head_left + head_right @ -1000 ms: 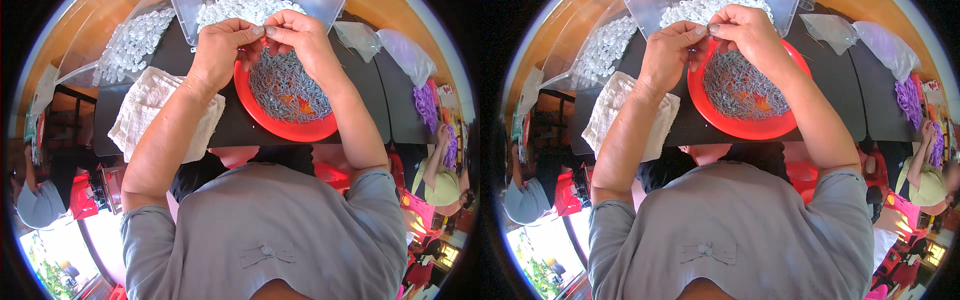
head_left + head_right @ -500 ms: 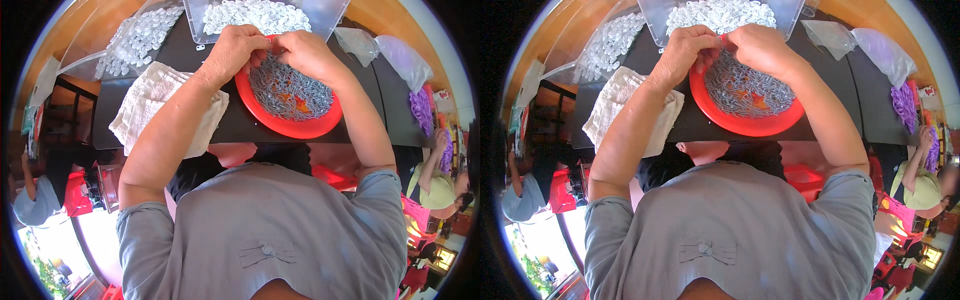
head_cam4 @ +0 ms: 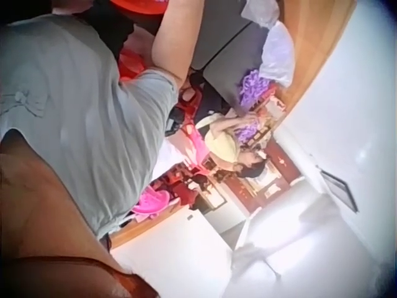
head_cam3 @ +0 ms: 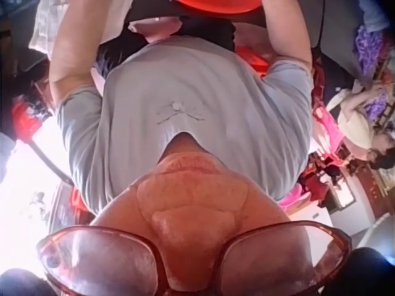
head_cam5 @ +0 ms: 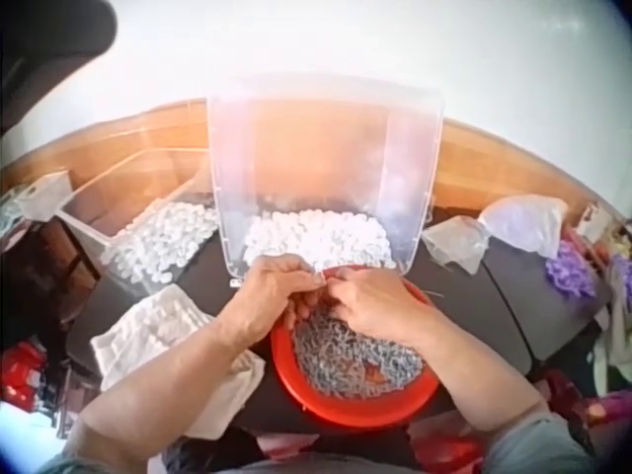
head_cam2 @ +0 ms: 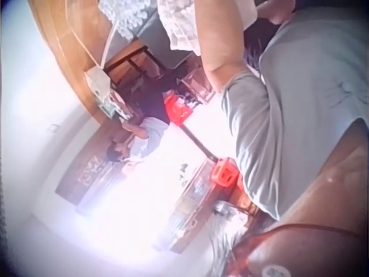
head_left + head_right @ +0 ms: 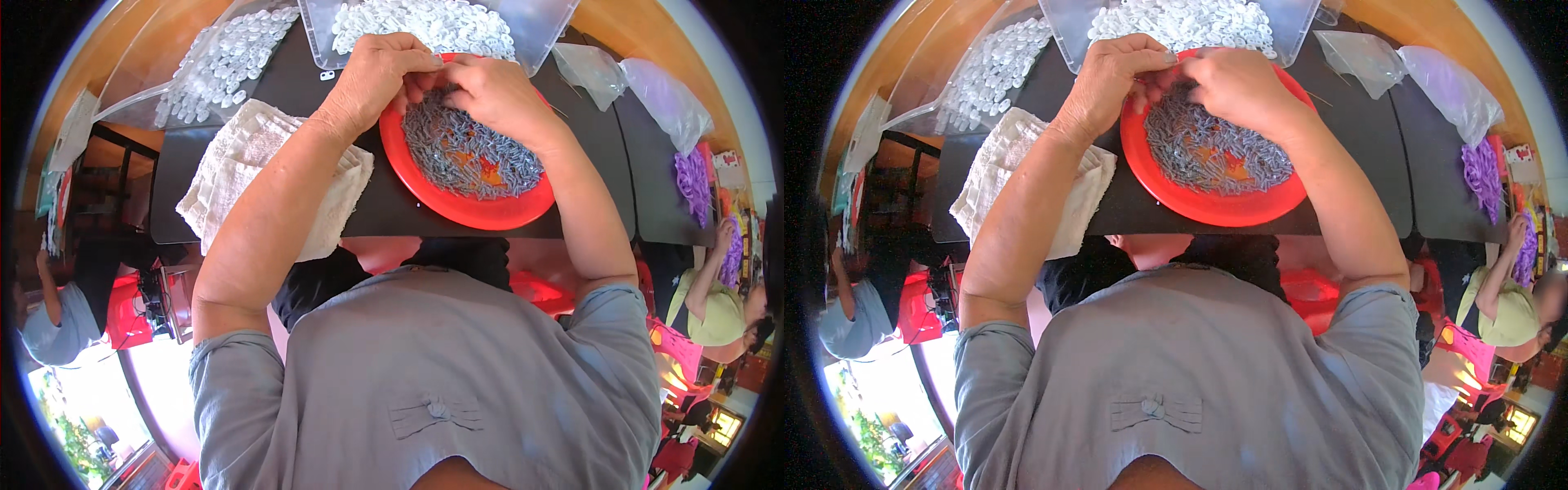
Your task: Assembling small white plastic components by inserting metal rings into them.
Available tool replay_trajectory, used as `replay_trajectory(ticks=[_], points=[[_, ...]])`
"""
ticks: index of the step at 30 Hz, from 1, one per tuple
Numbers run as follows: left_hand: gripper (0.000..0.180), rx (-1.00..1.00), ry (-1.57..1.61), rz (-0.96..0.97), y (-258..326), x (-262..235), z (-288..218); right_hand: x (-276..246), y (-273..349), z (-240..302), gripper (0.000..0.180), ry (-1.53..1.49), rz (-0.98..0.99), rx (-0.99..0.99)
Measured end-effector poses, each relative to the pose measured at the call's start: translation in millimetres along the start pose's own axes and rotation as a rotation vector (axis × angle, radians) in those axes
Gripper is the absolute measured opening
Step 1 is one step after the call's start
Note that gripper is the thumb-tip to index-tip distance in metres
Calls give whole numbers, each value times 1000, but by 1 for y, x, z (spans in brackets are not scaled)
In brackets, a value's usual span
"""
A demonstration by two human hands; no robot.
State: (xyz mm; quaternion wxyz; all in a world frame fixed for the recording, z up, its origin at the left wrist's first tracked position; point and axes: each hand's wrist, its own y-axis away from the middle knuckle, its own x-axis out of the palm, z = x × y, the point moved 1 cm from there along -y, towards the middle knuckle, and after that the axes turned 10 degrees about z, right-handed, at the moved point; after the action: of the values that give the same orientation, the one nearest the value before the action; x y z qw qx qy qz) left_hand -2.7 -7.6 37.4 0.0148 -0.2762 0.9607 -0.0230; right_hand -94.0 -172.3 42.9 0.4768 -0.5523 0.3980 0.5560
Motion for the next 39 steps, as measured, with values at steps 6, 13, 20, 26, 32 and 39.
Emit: replay_trajectory(ticks=[6, 13, 20, 26, 32, 39], points=[[18, 0, 4, -13, 1, -1, -2, -7, 1, 1, 11, -235, -111, 18], [18, 3, 67, -28, 3, 1, -5, -28, 8, -2, 12, -717, -79, 48], [18, 29, 185, 18, 9, 7, -12, -36, 13, -6, 16, -902, -97, 92], [18, 10, 228, 35, 11, 10, -12, -43, 15, -3, 18, -958, -104, 68], [19, -11, 158, 23, 13, 15, -17, -40, 15, -3, 21, -958, -132, 57], [17, 7, 188, -15, 14, 15, -14, -41, 14, 4, 19, -892, -104, 81]])
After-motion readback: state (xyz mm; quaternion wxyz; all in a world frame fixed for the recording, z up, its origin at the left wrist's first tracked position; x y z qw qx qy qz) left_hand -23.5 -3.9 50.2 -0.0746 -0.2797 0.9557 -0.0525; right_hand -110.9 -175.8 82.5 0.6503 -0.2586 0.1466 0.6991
